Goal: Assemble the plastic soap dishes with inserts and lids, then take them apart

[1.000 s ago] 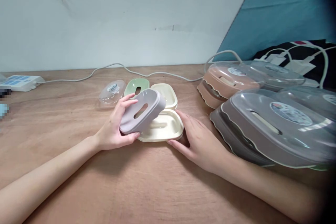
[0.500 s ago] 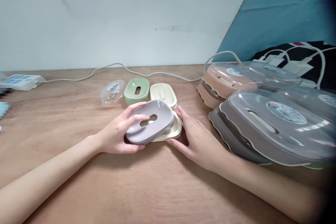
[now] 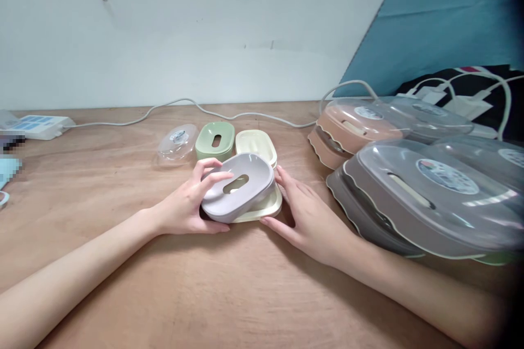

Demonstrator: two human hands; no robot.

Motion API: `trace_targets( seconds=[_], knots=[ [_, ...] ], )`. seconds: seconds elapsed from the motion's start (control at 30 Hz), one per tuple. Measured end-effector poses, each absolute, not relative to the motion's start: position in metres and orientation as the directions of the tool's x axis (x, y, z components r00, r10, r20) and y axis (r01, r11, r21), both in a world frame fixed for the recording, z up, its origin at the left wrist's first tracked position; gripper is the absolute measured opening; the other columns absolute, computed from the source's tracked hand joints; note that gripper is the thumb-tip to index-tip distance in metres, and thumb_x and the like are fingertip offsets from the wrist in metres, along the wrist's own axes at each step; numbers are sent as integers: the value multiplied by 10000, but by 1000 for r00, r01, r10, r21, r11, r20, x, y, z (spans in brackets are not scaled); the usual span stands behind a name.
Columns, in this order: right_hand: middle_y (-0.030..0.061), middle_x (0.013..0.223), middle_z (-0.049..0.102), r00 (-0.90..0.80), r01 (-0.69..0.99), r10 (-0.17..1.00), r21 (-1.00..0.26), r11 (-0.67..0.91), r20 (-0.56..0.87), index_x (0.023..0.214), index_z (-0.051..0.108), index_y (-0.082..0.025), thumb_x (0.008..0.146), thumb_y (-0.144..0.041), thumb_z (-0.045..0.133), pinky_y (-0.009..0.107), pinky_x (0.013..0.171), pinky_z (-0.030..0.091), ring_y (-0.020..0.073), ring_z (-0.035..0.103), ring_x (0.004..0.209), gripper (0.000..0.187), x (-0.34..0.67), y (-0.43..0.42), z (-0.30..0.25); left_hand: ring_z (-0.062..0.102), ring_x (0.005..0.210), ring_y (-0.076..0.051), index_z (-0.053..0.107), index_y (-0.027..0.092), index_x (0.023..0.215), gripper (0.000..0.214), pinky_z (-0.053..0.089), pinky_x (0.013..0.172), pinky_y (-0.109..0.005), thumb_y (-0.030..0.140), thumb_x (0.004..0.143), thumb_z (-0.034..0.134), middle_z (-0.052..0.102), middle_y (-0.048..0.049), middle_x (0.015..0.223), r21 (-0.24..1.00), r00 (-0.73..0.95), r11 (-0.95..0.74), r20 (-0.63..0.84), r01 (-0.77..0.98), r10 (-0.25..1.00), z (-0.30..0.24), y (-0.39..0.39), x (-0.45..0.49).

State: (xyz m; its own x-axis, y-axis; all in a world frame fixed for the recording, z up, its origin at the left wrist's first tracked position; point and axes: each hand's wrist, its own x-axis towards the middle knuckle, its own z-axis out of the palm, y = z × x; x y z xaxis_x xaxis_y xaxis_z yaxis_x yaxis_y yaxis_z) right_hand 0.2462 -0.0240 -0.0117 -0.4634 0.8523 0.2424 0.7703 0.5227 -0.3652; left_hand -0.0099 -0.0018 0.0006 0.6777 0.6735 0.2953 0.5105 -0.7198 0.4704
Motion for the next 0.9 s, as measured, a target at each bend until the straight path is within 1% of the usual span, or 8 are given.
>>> trace_targets(
  seconds=[0.1,0.23,0.4,0.5,0.57,0.63,0.7,0.9],
  knots=[
    [162,1419,367,-478,758,844,-370,537,245,1420,115,-89,793,-468,529,459,1022,363,282,351,1295,842,246,-24,-11,228,1287,-352,269,291,1325,903,352,1005,-526,366,594,792,258,-118,1288,514,679,-715,304,473,668,2,0,-11],
    [153,1421,365,-511,731,821,-373,571,255,1422,113,-102,796,-430,535,437,1039,351,259,339,1305,823,246,-23,-9,254,1300,-327,299,327,1332,868,313,1040,-517,321,617,791,276,-91,1359,622,718,-676,251,394,649,5,3,-13],
    [167,1403,385,-501,733,827,-382,563,257,1421,108,-110,788,-398,554,444,1024,370,268,369,1287,826,245,-25,-8,228,1333,-302,275,322,1361,806,288,1065,-494,239,697,724,255,-74,1426,669,744,-645,202,370,637,8,1,-14],
    [188,1432,322,-492,725,816,-376,577,304,1419,100,-119,792,-356,565,446,1011,387,276,363,1291,816,245,-26,-9,251,1328,-291,300,322,1352,739,331,1050,-457,173,726,662,174,-62,1464,669,753,-625,147,402,642,10,-2,-13],
    [199,1436,301,-500,725,804,-352,592,322,1398,173,-127,805,-335,559,444,999,402,281,370,1287,738,244,-26,-9,264,1323,-291,307,327,1350,728,355,1036,-444,165,729,650,139,-60,1471,662,750,-618,125,424,649,10,-2,-13],
    [204,1416,332,-512,726,798,-336,600,318,1358,256,-132,817,-323,548,443,968,434,284,413,1257,644,244,-27,-9,209,1344,-305,279,325,1368,765,340,1044,-459,196,724,672,135,-69,1469,652,743,-625,137,430,655,9,-2,-12],
    [211,1397,362,-516,723,793,-331,606,325,1326,293,-125,819,-317,546,445,936,462,287,448,1228,598,244,-27,-10,147,1361,-315,280,318,1374,783,311,1059,-474,244,717,701,136,-75,1468,635,737,-639,157,434,657,8,-2,-12],
    [213,1381,382,-538,736,783,-279,617,313,1282,367,-105,825,-326,540,435,912,481,292,491,1182,537,244,-26,-9,206,1345,-321,478,314,1259,560,311,1063,-465,284,744,696,90,-52,1482,538,770,-708,158,458,619,6,0,-12]
  ],
)
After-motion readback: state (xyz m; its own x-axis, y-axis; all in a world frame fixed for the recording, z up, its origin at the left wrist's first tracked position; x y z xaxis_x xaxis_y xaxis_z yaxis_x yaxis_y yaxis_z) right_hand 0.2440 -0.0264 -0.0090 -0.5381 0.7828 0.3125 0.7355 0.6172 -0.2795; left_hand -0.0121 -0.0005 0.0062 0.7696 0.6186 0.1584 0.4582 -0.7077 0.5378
